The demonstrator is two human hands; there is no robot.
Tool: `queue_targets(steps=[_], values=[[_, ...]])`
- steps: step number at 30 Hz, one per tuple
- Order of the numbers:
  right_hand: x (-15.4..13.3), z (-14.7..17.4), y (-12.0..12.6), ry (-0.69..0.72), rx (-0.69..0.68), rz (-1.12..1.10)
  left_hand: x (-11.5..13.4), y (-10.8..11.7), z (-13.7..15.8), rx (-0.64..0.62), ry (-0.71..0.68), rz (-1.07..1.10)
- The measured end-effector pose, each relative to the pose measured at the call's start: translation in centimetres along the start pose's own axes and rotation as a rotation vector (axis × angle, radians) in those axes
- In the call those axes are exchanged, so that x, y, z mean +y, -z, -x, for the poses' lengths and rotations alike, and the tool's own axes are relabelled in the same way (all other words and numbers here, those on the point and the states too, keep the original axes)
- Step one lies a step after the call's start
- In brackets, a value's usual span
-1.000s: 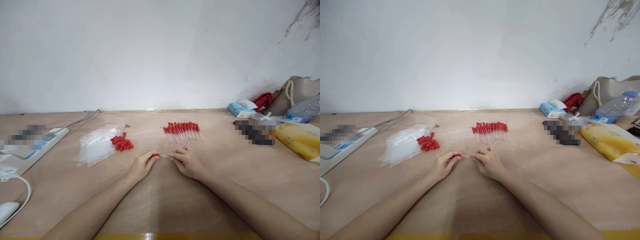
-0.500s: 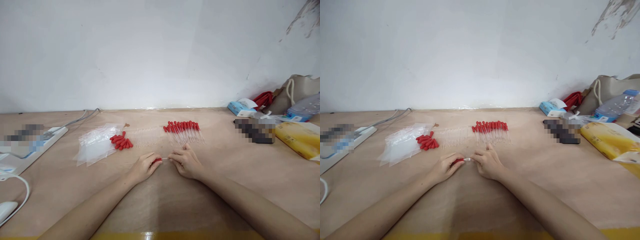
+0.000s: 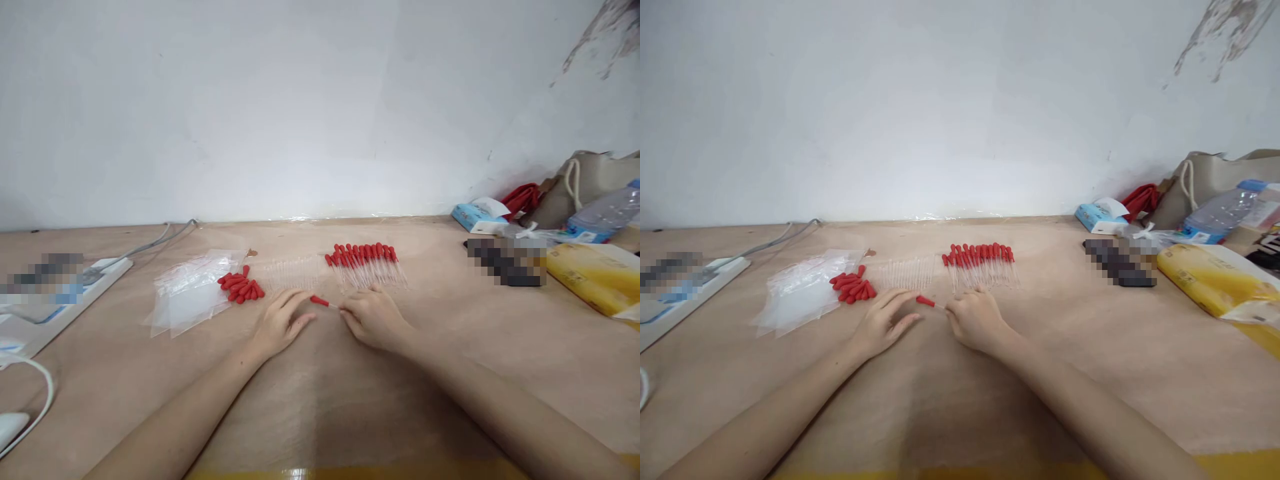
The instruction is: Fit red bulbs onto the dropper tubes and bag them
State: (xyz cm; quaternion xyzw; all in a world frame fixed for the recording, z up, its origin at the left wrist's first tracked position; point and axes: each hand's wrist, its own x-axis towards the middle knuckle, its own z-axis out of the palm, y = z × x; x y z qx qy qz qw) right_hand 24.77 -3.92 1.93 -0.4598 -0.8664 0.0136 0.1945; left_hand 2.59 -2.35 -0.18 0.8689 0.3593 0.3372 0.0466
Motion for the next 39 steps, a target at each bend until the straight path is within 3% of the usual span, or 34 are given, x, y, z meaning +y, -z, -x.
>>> queue_targets(steps=[2,5,10,18,24,32,36,39], values=[[0.6,-1.0,0.4,-0.181,-0.021,-0.109,-0.7,0.1,0.1,0.019,0.08,-0.015],[1.3,-3.3,0.1,-0.422,-0.003,-0.242,-1.3,-0.1,0.3,-0.06,0.148,0.003],[1.2,-7.6,-2.3,-0.585,0.118,-0.06,-1.3,-0.2,0.2,-0.109,0.141,0.021],[1.2,-9.8,-5.2,-0.652,0.067,0.113,-1.4,-0.1,0.2,-0.114,0.142,0.035],[0.6,-10.6,-5.4,-0.617,0.097,0.11,-1.4,0.0,0.1,-0.125,0.155,0.03],[-0.6,-12.6,-4.9,-0.717,-0.029,0.051,-1.1,0.0,0.0,-0.102,0.161,-0.057],[-0.6,-13.2,-4.8,-0.724,-0.077,0.029,-2.1,2.4,-0.9,0.091,0.344,-0.401],[-0.8,-13.1,-4.4,-0.704,-0.079,0.026,-4.0,5.6,-1.8,0.103,0.535,-0.58]])
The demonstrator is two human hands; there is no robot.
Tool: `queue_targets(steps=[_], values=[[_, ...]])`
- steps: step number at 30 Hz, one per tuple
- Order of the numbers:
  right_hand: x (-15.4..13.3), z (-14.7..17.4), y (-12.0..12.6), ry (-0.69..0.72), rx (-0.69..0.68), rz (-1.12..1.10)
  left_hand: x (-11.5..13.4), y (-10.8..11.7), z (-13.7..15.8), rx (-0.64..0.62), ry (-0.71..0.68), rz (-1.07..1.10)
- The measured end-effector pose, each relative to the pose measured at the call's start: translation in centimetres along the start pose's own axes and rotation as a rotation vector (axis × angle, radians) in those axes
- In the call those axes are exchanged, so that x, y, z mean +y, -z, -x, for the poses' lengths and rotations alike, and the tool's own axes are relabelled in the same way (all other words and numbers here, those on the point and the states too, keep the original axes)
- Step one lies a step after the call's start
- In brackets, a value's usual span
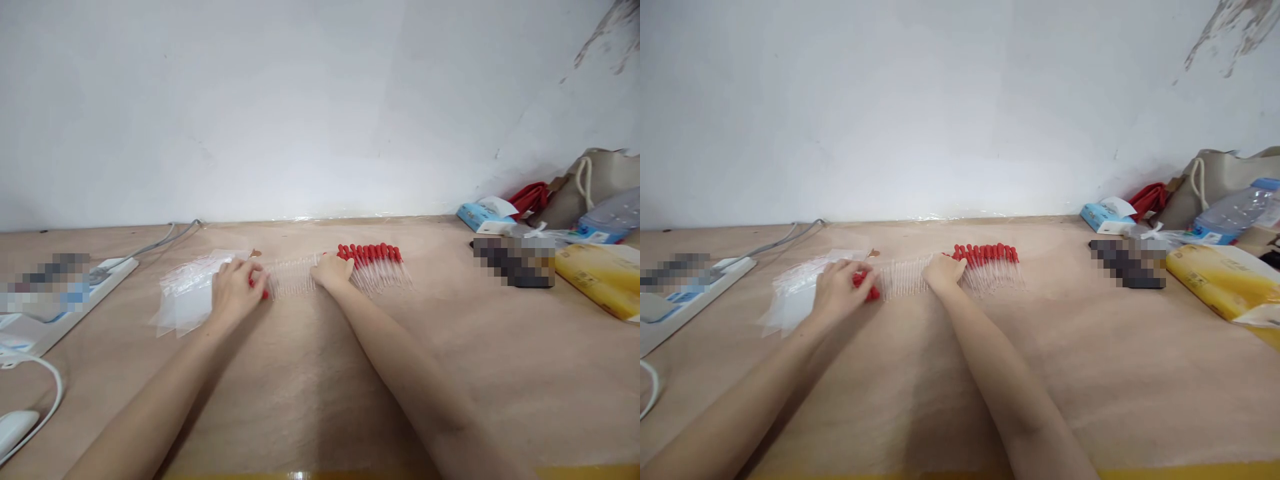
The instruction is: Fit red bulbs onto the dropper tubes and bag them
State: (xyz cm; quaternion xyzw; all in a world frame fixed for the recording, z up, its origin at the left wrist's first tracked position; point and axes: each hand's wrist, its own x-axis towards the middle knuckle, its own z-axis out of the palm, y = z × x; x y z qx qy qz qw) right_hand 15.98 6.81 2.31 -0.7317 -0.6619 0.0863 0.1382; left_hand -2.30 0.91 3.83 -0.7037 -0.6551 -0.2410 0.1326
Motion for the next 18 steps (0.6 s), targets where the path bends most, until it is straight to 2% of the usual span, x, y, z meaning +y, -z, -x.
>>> queue_targets(steps=[2,4,7,10,14,18], values=[[0.3,0.6,0.5,0.033,0.026,-0.002,-1.8,0.7,-1.8,-0.037,0.131,-0.065],[1.1,1.6,1.1,0.107,0.08,-0.013,-3.2,0.8,-3.5,-0.127,0.237,-0.098],[3.6,3.4,1.7,0.284,0.174,-0.064,-4.4,-0.3,-5.9,-0.325,0.29,-0.098],[7.1,5.1,1.8,0.438,0.205,-0.141,-4.8,-2.0,-7.5,-0.46,0.33,-0.056],[11.1,6.6,1.6,0.532,0.234,-0.227,-4.9,-3.5,-8.4,-0.492,0.363,-0.038],[12.5,7.3,1.2,0.55,0.335,-0.295,-5.0,-3.2,-8.9,-0.433,0.374,0.019]])
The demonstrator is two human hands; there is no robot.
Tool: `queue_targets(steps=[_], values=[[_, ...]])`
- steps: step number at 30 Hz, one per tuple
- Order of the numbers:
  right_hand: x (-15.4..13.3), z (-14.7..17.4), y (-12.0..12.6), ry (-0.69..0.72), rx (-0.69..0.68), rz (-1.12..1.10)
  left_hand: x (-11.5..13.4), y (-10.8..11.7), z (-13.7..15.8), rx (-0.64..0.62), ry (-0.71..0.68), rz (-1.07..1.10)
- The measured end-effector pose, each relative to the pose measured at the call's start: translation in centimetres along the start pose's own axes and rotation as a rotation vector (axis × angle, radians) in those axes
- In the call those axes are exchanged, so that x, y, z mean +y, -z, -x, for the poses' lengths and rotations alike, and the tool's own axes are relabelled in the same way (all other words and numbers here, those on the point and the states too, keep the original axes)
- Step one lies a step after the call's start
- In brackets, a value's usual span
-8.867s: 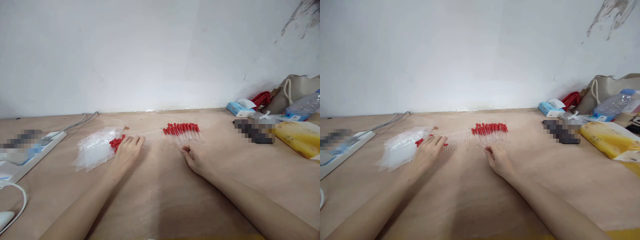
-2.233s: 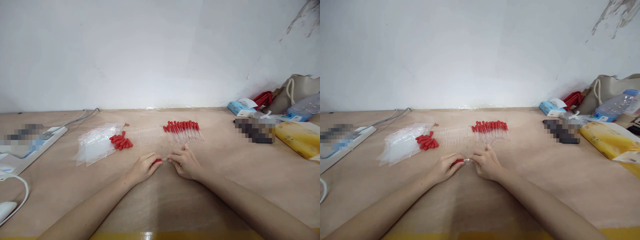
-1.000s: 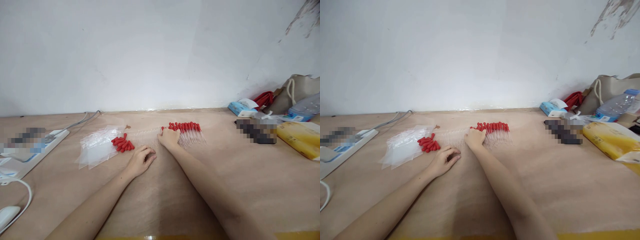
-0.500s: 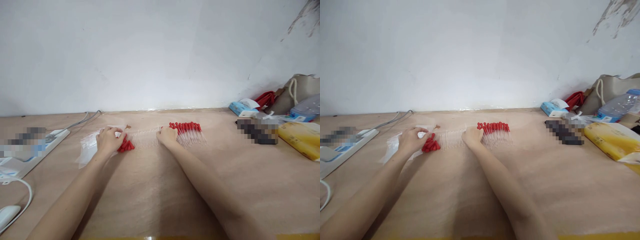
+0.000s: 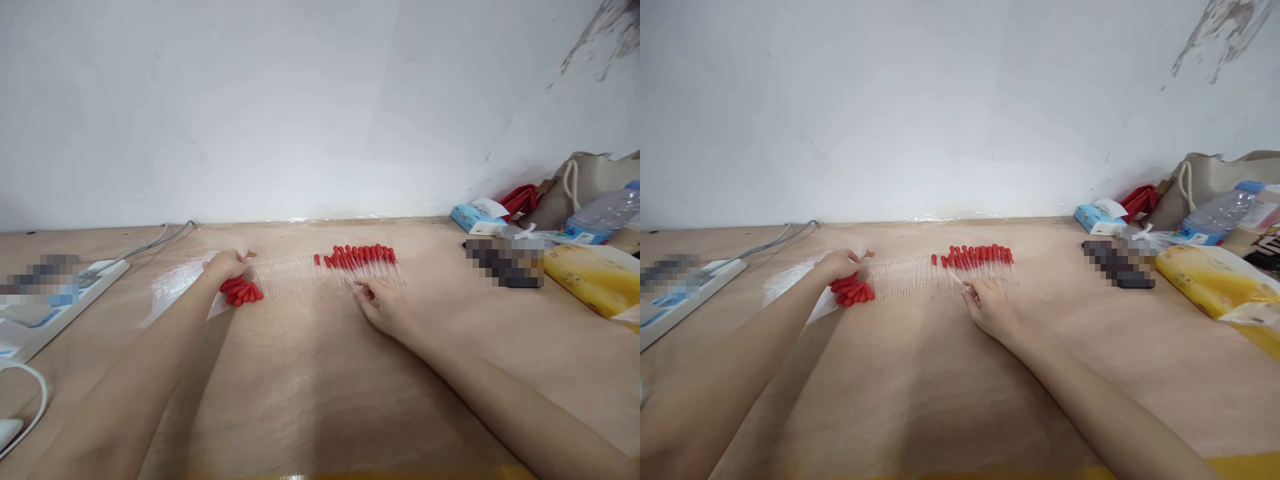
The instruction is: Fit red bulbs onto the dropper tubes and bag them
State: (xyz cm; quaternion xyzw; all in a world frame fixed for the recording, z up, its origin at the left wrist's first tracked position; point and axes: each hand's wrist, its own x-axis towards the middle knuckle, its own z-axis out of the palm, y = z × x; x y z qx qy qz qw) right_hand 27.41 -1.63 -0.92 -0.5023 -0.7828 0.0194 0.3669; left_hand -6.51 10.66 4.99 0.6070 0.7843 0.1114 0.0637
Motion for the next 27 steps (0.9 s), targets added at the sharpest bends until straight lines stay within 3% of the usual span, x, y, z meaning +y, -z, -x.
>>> queue_targets(steps=[5,6,7,9,11,14,18,27], values=[[-0.5,0.2,0.0,0.039,0.01,-0.061,1.1,1.2,2.8,0.17,-0.145,0.166],[-0.7,0.3,0.1,0.041,0.011,-0.073,1.6,1.0,4.1,0.207,-0.214,0.245],[-0.9,0.3,0.1,0.041,0.01,-0.085,2.2,0.5,5.7,0.224,-0.345,0.49],[-1.3,0.6,0.2,0.045,0.002,-0.11,3.4,-1.0,9.2,0.154,-0.432,0.617],[-1.9,1.0,0.3,0.061,-0.021,-0.122,4.3,-3.0,12.4,-0.02,-0.451,0.859],[-2.5,1.5,0.3,0.113,-0.067,-0.106,4.9,-5.8,15.1,-0.105,-0.503,1.004],[-2.8,1.7,0.0,0.166,-0.078,-0.071,4.6,-7.5,15.4,-0.121,-0.574,1.024],[-2.8,1.5,-0.6,0.207,-0.122,-0.036,4.5,-7.5,15.6,-0.071,-0.647,0.823]])
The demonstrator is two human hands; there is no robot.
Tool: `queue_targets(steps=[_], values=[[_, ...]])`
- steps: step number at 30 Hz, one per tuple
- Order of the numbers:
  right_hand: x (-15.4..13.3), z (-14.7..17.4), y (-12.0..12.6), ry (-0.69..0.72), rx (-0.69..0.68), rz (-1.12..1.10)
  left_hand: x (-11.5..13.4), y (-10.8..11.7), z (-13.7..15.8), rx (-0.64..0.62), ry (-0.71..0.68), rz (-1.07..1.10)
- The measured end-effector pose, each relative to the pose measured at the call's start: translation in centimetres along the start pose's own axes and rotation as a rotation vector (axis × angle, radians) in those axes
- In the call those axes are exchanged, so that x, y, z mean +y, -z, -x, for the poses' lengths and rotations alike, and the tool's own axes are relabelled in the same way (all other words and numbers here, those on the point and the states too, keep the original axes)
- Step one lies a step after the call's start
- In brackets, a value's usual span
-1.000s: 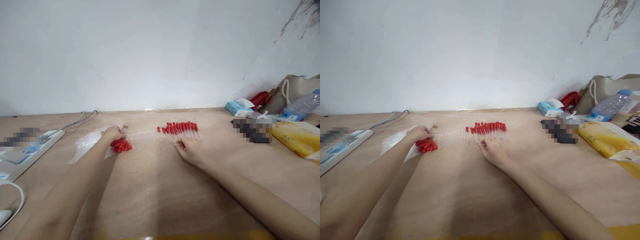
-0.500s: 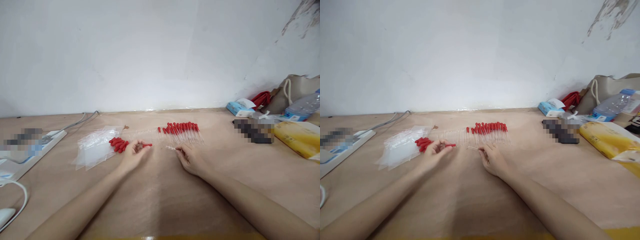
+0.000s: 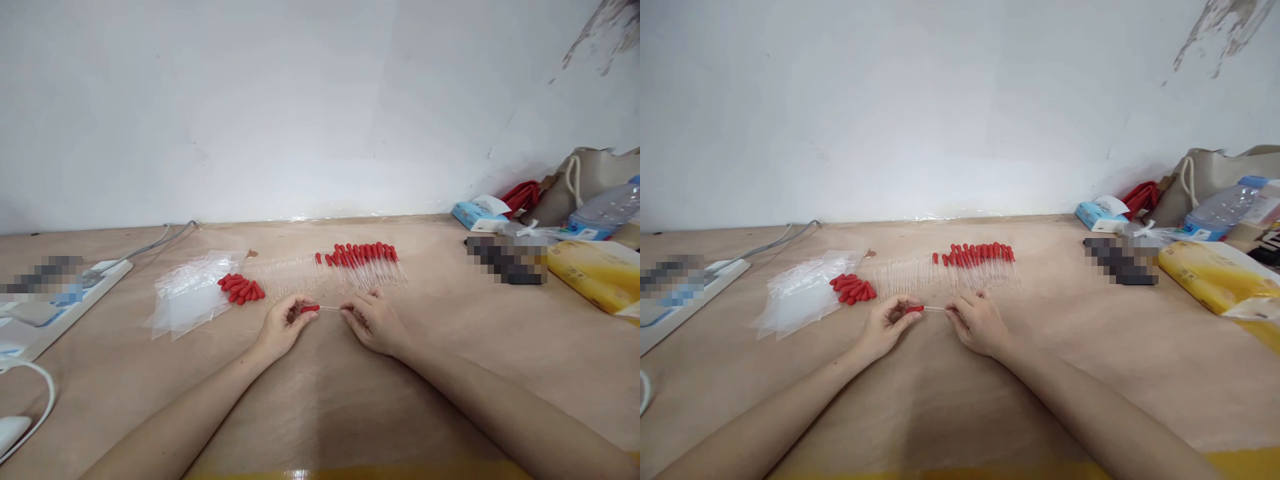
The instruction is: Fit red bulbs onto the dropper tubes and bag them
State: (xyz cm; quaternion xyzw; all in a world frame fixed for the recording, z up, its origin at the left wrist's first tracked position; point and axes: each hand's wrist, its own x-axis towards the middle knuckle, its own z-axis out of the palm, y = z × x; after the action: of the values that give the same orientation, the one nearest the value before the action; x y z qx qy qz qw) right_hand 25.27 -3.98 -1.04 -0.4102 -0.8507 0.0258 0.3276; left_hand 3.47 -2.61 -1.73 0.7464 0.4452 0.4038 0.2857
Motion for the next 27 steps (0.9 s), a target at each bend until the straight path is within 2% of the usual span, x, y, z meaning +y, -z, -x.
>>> queue_targets(steps=[5,12,19,27], values=[[0.2,-0.1,-0.2,0.029,-0.055,-0.018,0.4,0.3,0.0,-0.055,-0.096,-0.037],[0.7,-0.6,0.2,0.067,-0.116,0.029,1.6,0.6,0.0,-0.219,-0.177,-0.12],[0.2,-0.8,0.3,0.101,-0.063,0.166,1.7,0.3,0.2,-0.229,-0.235,-0.276],[-0.3,-0.6,-0.4,0.045,-0.116,0.103,1.3,0.1,0.5,-0.264,-0.297,-0.319]])
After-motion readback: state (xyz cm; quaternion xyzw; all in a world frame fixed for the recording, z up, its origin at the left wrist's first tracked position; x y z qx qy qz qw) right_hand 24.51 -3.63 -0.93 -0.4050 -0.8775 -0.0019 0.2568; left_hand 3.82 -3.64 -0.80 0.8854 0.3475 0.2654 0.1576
